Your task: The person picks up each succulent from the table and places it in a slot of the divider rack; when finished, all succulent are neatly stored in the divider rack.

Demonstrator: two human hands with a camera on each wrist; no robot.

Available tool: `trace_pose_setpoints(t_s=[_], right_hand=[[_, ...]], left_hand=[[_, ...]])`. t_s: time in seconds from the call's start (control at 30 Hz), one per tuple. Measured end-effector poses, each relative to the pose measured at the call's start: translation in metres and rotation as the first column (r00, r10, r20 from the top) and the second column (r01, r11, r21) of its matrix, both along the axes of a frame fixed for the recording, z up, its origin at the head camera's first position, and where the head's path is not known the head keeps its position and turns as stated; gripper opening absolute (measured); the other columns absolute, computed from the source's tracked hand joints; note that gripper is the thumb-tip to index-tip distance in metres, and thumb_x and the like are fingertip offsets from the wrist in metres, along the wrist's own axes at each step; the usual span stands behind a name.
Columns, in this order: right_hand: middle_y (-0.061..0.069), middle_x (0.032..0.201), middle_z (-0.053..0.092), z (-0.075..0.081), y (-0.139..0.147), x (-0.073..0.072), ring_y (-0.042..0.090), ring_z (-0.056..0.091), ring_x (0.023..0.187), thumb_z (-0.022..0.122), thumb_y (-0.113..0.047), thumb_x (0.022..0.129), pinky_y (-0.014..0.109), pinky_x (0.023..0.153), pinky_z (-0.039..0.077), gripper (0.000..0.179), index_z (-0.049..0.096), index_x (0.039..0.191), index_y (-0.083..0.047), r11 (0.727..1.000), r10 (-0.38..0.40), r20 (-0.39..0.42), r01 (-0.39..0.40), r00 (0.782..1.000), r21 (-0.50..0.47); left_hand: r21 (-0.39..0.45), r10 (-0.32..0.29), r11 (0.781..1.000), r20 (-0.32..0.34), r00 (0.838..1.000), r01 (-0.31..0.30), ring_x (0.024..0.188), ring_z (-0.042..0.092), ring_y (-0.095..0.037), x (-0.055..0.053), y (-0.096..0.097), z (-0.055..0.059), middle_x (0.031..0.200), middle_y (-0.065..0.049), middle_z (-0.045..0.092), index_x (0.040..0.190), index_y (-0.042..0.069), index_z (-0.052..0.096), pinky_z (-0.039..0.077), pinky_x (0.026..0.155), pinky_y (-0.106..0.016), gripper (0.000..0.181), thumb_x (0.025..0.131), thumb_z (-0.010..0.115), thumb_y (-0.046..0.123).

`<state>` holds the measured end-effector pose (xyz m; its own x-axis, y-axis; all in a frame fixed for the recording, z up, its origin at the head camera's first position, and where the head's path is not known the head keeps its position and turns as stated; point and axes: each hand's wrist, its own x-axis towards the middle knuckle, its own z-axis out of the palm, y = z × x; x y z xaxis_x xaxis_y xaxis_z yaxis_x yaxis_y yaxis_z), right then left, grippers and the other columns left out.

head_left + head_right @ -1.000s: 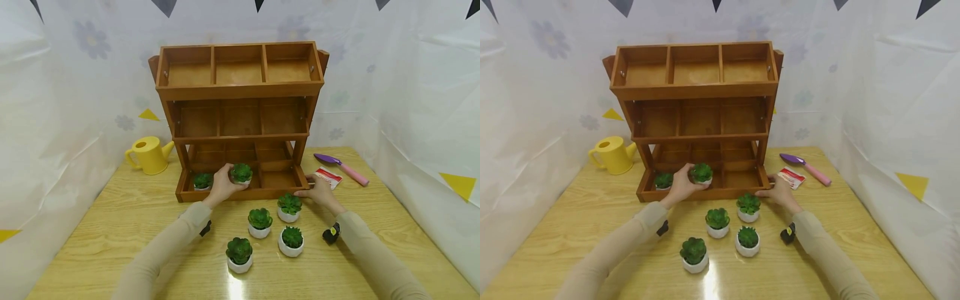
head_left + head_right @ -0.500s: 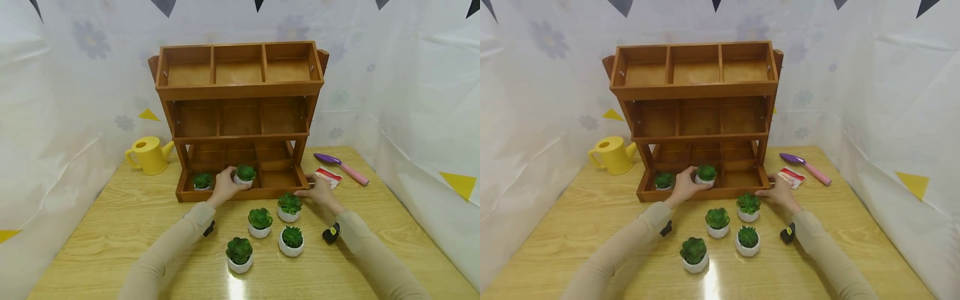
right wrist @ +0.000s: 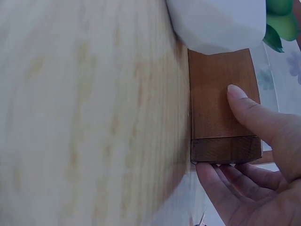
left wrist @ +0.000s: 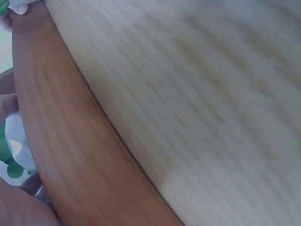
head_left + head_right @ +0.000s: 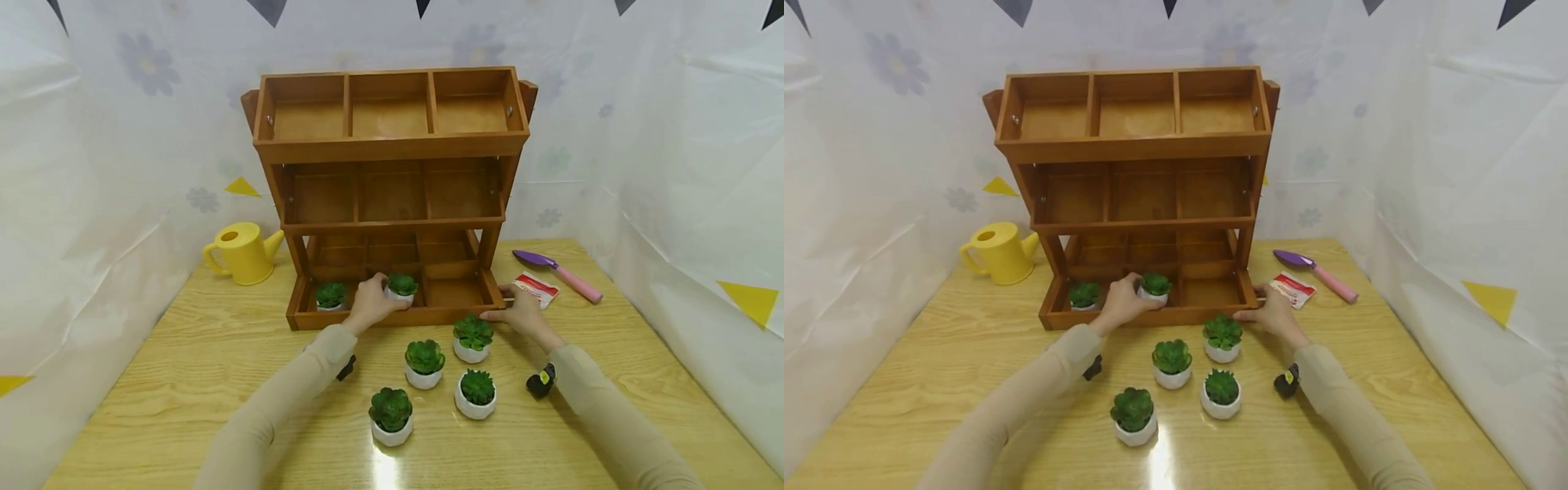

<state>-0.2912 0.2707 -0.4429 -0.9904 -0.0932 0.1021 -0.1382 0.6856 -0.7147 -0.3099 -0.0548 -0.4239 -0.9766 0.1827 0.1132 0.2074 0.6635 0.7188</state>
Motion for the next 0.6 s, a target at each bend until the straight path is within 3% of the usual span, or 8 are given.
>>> trace_pose_setpoints(t_s=[0.17, 0.33, 0.6], right_hand=[[0.030, 0.127, 0.055, 0.0000, -0.0004, 0.0000, 0.045, 0.059, 0.110, 0.083, -0.035, 0.075, 0.049, 0.087, 0.052, 0.080, 0.048, 0.132, 0.009, 1.000, 0.000, -0.004, 0.000, 1.000, 0.009], [0.030, 0.127, 0.055, 0.0000, -0.0015, 0.0002, 0.045, 0.059, 0.110, 0.083, -0.033, 0.075, 0.050, 0.087, 0.052, 0.079, 0.048, 0.132, 0.009, 1.000, -0.002, 0.012, 0.002, 1.000, 0.004], [0.030, 0.127, 0.055, 0.0003, -0.0024, 0.0003, 0.045, 0.058, 0.111, 0.083, -0.039, 0.073, 0.051, 0.089, 0.051, 0.083, 0.048, 0.131, 0.009, 1.000, -0.017, 0.008, 0.017, 1.000, 0.006]], left_hand=[[-0.044, 0.016, 0.999, 0.051, 0.999, -0.014, 0.082, 0.063, -0.025, 0.0005, 0.0032, 0.0029, 0.109, -0.018, 0.064, 0.132, 0.000, 0.049, 0.055, 0.072, -0.039, 0.074, 0.078, 0.077, 0.042], [-0.071, -0.006, 0.997, 0.104, 0.995, 0.014, 0.079, 0.064, -0.023, 0.0011, 0.0033, 0.0039, 0.103, -0.016, 0.065, 0.132, -0.002, 0.047, 0.055, 0.073, -0.040, 0.073, 0.080, 0.074, 0.041], [-0.094, -0.036, 0.995, 0.095, 0.995, 0.045, 0.111, 0.058, -0.037, 0.0027, 0.0005, 0.0048, 0.129, -0.027, 0.053, 0.135, -0.006, 0.043, 0.052, 0.088, -0.047, 0.075, 0.084, 0.072, 0.040]])
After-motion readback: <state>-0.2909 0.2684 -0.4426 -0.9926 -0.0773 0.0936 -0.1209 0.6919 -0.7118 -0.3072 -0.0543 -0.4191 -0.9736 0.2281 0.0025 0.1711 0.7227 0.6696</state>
